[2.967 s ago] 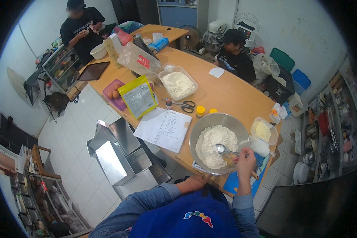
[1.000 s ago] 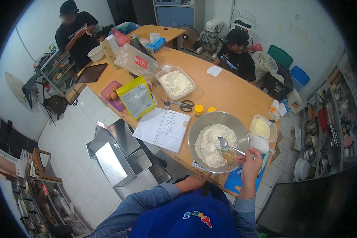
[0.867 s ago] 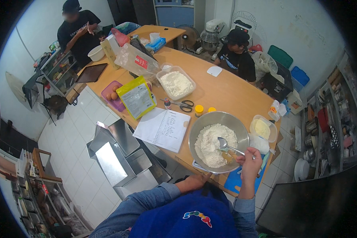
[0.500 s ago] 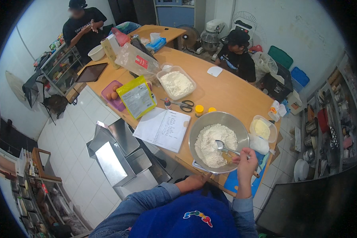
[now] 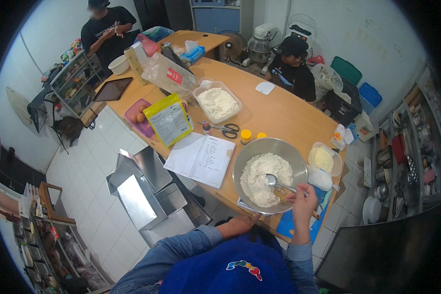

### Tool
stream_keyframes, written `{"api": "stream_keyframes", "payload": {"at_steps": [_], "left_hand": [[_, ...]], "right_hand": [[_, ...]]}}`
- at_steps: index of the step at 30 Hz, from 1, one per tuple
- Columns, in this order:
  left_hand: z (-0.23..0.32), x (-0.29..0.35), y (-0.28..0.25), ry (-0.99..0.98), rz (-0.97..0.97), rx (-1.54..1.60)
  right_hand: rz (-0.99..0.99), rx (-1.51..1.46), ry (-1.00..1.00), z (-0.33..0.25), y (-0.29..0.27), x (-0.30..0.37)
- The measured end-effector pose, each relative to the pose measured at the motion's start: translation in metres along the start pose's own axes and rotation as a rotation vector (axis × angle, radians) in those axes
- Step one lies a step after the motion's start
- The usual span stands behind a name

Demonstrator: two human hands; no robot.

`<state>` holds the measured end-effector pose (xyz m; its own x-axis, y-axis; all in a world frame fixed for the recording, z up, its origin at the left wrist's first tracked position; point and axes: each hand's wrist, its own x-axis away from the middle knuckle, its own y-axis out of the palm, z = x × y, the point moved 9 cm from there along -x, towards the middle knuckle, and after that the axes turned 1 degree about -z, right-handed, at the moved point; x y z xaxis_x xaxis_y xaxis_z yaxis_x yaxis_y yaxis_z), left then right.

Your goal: The person adds flour from a container into a bowl of liquid mixture using a spoon and then stirs the ingredients with a spatula.

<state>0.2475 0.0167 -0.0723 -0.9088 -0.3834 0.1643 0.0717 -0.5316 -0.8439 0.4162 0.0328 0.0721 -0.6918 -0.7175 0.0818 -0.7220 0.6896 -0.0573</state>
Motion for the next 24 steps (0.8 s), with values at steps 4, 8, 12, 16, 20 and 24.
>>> {"api": "stream_keyframes", "payload": {"at_steps": [4, 8, 12, 16, 20, 24], "left_hand": [[-0.003, -0.002, 0.005, -0.003, -0.005, 0.015], [-0.004, -0.001, 0.005, -0.003, 0.014, 0.023], [-0.001, 0.0, -0.004, -0.005, 0.01, 0.041], [0.0, 0.0, -0.006, -0.02, -0.03, 0.047], [0.001, 0.0, -0.006, -0.019, -0.034, 0.05], [-0.001, -0.001, -0.003, -0.016, -0.021, 0.03]], "right_hand": [[0.025, -0.005, -0.01, 0.001, -0.002, -0.001], [0.034, -0.007, 0.018, 0.001, -0.002, -0.001], [0.037, -0.108, 0.067, 0.011, -0.007, -0.004], [0.03, -0.174, 0.093, 0.012, -0.006, -0.004], [0.019, -0.186, 0.092, 0.012, -0.006, -0.004], [0.025, -0.187, 0.1, 0.012, -0.006, -0.004]]}}
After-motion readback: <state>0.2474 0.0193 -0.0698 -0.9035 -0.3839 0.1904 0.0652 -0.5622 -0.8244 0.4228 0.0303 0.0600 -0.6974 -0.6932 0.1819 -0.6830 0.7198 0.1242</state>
